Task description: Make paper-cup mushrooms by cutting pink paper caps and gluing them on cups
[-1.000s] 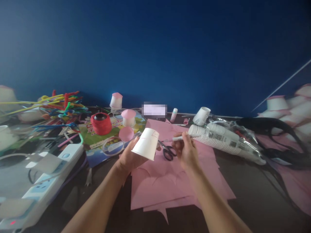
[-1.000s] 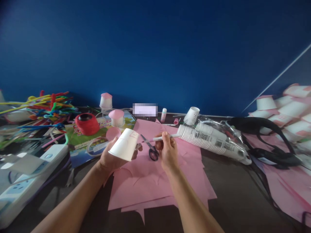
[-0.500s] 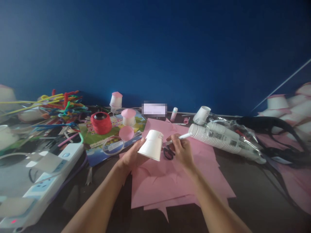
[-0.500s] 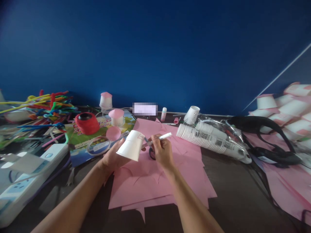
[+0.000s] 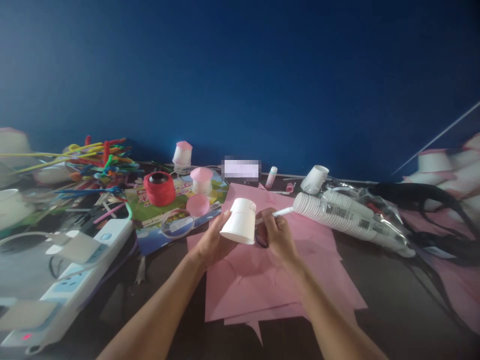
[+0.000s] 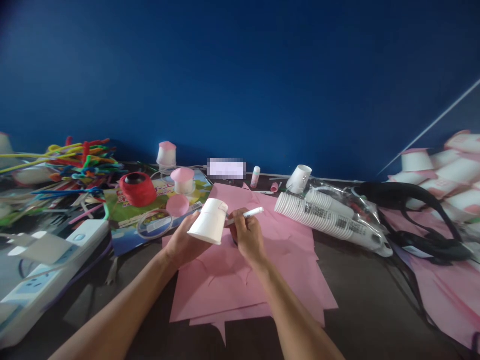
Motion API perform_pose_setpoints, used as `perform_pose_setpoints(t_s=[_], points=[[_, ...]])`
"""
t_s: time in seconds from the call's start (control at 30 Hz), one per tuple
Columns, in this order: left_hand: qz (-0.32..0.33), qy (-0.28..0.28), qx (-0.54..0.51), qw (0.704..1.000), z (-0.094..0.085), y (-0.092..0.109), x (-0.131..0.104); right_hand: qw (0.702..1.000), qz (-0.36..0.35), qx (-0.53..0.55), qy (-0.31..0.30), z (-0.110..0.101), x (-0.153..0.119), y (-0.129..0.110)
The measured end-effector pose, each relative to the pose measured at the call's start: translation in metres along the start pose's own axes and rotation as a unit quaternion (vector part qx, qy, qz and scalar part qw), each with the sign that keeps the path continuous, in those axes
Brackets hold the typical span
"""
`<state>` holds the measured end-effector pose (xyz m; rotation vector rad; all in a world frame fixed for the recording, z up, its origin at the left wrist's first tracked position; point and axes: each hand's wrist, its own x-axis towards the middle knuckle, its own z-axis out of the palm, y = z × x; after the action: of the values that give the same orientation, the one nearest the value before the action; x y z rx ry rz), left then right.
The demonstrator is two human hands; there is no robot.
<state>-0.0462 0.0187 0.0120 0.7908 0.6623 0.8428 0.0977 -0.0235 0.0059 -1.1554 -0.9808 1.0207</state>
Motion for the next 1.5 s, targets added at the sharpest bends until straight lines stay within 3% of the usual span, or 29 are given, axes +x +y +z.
perform_pose_setpoints(t_s=[0.17,0.43,0.7,0.83,0.97,1.03,1.2,1.33,1.5], points=[[0.008,0.018,-0.036,0.999,-0.003,-0.002,0.002,0.999,-0.005,-0.038,0.023,0.006,-0.003,-0.003],[-0.058,-0.084,-0.162,0.981,-0.008,-0.004,0.003,0.995,-0.055,-0.081,0.034,0.013,-0.009,0.001],[-0.062,-0.111,-0.236,0.963,0.001,-0.002,0.0,0.989,-0.088,-0.112,0.038,0.018,-0.015,0.002],[-0.041,-0.121,-0.235,0.964,0.003,0.001,-0.003,0.994,-0.055,-0.077,0.049,0.017,-0.008,0.005],[-0.062,-0.158,-0.225,0.96,-0.002,0.007,-0.004,0.993,0.001,0.032,0.112,0.005,0.005,0.006],[-0.063,-0.143,-0.214,0.964,-0.005,0.01,-0.002,0.985,0.014,0.093,0.144,-0.006,0.011,0.003],[0.008,-0.019,-0.202,0.979,-0.014,0.014,0.005,0.972,0.068,0.174,0.143,-0.037,0.026,0.001],[0.038,0.022,-0.187,0.981,-0.016,0.014,0.007,0.972,0.101,0.142,0.156,-0.049,0.038,0.008],[0.05,0.033,-0.175,0.983,-0.018,0.008,0.009,0.98,0.126,0.036,0.153,-0.046,0.042,0.015]])
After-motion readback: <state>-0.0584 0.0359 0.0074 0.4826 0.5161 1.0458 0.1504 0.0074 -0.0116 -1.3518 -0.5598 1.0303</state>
